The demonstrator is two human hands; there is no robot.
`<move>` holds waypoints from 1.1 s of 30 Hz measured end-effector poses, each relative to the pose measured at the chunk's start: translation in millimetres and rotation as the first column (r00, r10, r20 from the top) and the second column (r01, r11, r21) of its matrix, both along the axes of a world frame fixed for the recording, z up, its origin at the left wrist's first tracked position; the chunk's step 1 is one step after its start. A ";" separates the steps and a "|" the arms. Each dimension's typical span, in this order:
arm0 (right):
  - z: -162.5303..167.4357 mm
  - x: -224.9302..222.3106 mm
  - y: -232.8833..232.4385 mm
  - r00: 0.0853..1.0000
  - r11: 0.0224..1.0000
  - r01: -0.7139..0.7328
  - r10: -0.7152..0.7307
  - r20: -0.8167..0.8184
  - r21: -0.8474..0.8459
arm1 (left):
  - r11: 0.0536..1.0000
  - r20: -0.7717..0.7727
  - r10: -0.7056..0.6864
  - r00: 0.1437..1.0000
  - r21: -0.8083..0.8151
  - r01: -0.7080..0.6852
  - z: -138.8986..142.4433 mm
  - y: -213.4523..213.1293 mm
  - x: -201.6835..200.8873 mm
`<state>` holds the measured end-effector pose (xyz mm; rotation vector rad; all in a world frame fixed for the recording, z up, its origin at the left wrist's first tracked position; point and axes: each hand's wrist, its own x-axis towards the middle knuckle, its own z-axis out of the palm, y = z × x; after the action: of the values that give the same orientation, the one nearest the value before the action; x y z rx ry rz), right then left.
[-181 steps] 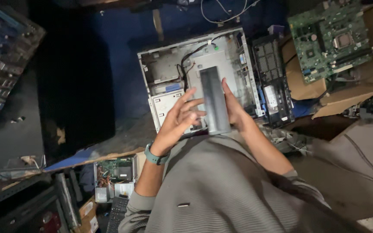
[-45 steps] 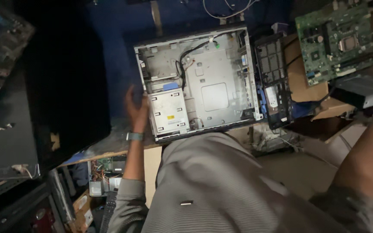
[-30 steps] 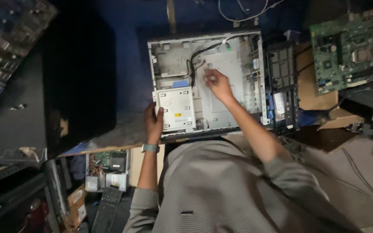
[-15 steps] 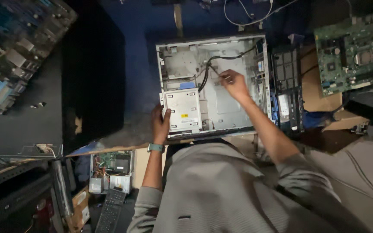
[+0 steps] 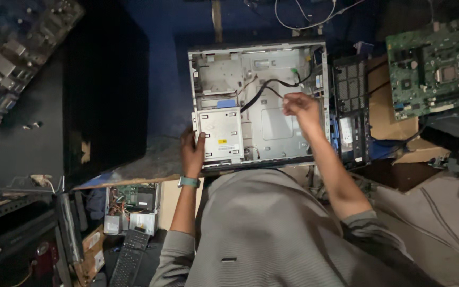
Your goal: The person installs an optical drive into a desktop computer case. They slide the drive into a front bay, connect a power cable, and secure the drive with a metal bracket. The person then removes the drive and bracket, reinserts the drive, and repeats the bracket installation.
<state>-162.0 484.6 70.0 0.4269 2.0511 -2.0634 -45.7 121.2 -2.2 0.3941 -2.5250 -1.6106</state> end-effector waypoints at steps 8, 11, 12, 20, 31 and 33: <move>-24.3 26.6 -78.3 0.975 0.996 -0.089 0.091 0.205 -0.017 | 0.763 0.268 0.073 0.961 0.605 -0.227 -21.2 -2.3 1.0; -24.9 46.9 -104.3 0.968 0.983 -0.183 0.185 0.167 -0.029 | 0.567 0.336 -0.108 0.935 0.794 -0.220 -23.9 -6.5 1.1; -22.1 52.5 -112.5 0.968 0.978 -0.207 0.209 0.142 -0.029 | 0.566 0.335 -0.125 0.934 0.797 -0.210 -22.4 -7.8 2.1; 26.0 0.6 -167.7 0.661 0.432 -0.268 0.732 -0.161 0.861 | 0.509 0.359 -0.177 0.916 0.830 -0.227 -6.1 -10.5 -1.6; 28.0 -70.6 -197.2 0.468 0.022 -0.651 0.799 0.378 0.759 | 0.588 0.271 -0.142 0.952 0.797 -0.140 -16.2 -12.8 2.5; 31.3 -71.1 -198.7 0.479 0.054 -0.665 0.796 0.370 0.745 | 0.583 0.261 -0.150 0.953 0.802 -0.128 -14.8 -13.8 1.4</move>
<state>-233.2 285.9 101.2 -0.6573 2.3967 -0.3709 -44.3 107.4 -17.0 0.7503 -1.7192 -2.8557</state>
